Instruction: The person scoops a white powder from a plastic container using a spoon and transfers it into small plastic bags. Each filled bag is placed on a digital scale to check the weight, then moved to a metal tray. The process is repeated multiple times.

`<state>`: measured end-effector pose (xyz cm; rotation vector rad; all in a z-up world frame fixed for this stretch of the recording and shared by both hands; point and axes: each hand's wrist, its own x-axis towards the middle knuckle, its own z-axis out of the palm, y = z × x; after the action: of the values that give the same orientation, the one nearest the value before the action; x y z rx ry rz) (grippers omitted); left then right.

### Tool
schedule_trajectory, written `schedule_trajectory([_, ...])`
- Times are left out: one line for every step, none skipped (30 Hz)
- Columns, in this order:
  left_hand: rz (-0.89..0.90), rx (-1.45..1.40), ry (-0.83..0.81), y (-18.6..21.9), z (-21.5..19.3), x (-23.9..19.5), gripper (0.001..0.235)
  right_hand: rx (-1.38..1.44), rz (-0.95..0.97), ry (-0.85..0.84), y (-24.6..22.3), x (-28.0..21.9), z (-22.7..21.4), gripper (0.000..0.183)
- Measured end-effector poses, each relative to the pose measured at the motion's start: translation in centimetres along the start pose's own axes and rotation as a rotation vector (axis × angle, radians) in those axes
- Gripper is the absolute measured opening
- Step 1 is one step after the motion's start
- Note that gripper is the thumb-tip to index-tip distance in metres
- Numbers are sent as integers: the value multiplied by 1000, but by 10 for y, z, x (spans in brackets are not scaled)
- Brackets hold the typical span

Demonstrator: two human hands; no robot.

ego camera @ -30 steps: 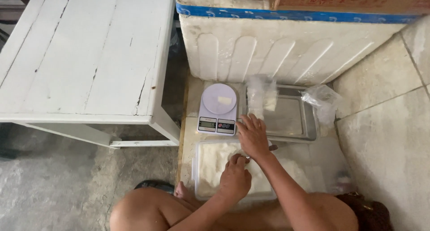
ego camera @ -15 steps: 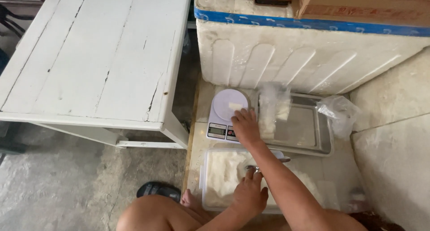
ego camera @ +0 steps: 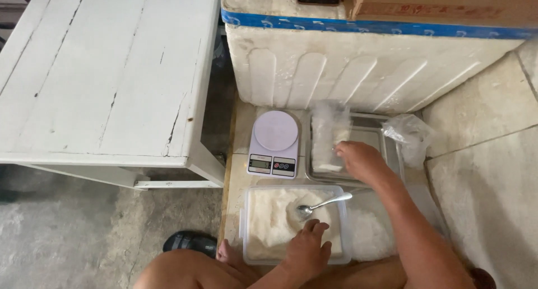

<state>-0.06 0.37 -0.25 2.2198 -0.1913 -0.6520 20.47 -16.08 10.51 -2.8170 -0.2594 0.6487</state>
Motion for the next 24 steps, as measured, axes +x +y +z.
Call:
schedule_trajectory([2,1,-6,0,1,-1,47,2,6,-1,21,8,11,28])
schedule_trajectory([18,10,-22,0,2,-3,46,-77,-37,17,42,15,23,16])
schedule_trajectory([38,22,-35,1,2,-1,46,-157,-80,39,63,24,32,36])
schedule_trajectory([44,26,-38,-2,6,2,46,-155,-73,43,73,36,36,36])
schedule_trajectory([47,11,-15,-7,11,3,45,-220,-93,37,82,46,42,33])
schedule_trajectory([49,-4,8,-11,15,4,45,-285,-112,30,91,56,48,30])
schedule_trajectory([56,2,6,-10,13,6,45,-282,-107,35,97,71,51,30])
schedule_trajectory([36,19,-34,-10,11,7,45,-283,-66,43,102,85,54,26])
schedule_trajectory([10,33,-74,-10,10,6,45,-284,-28,45,106,99,59,29])
schedule_trajectory([10,35,-76,-12,13,7,45,-282,-27,45,113,111,62,29])
schedule_trajectory([41,18,-32,-15,15,8,44,-260,4,71,118,124,66,35])
schedule_trajectory([72,2,12,-19,17,9,43,-238,35,96,122,138,70,42])
schedule_trajectory([67,2,11,-18,16,9,43,-236,33,92,121,141,70,42])
schedule_trajectory([72,7,10,-18,15,8,42,-208,3,146,120,145,71,35])
schedule_trajectory([80,12,10,-18,15,9,42,-181,-27,201,119,149,69,29])
schedule_trajectory([77,11,11,-17,13,10,42,-181,-29,200,116,150,67,29])
schedule_trajectory([66,10,-4,-15,12,9,41,-159,-39,253,113,150,66,25])
schedule_trajectory([54,9,-19,-13,12,7,41,-137,-49,306,110,150,65,22])
schedule_trajectory([54,7,-17,-16,17,8,41,-139,-50,306,108,145,65,22])
schedule_trajectory([70,-3,29,-18,22,8,41,18,-32,369,105,140,65,28])
schedule_trajectory([88,-12,74,-20,27,9,41,177,-13,433,103,134,64,51])
schedule_trajectory([90,-13,75,-14,20,7,41,175,-12,434,97,121,65,51])
schedule_trajectory([39,-3,-5,-7,13,5,42,294,78,417,90,108,65,63])
schedule_trajectory([-11,6,-84,-1,7,3,42,414,169,398,83,96,65,78])
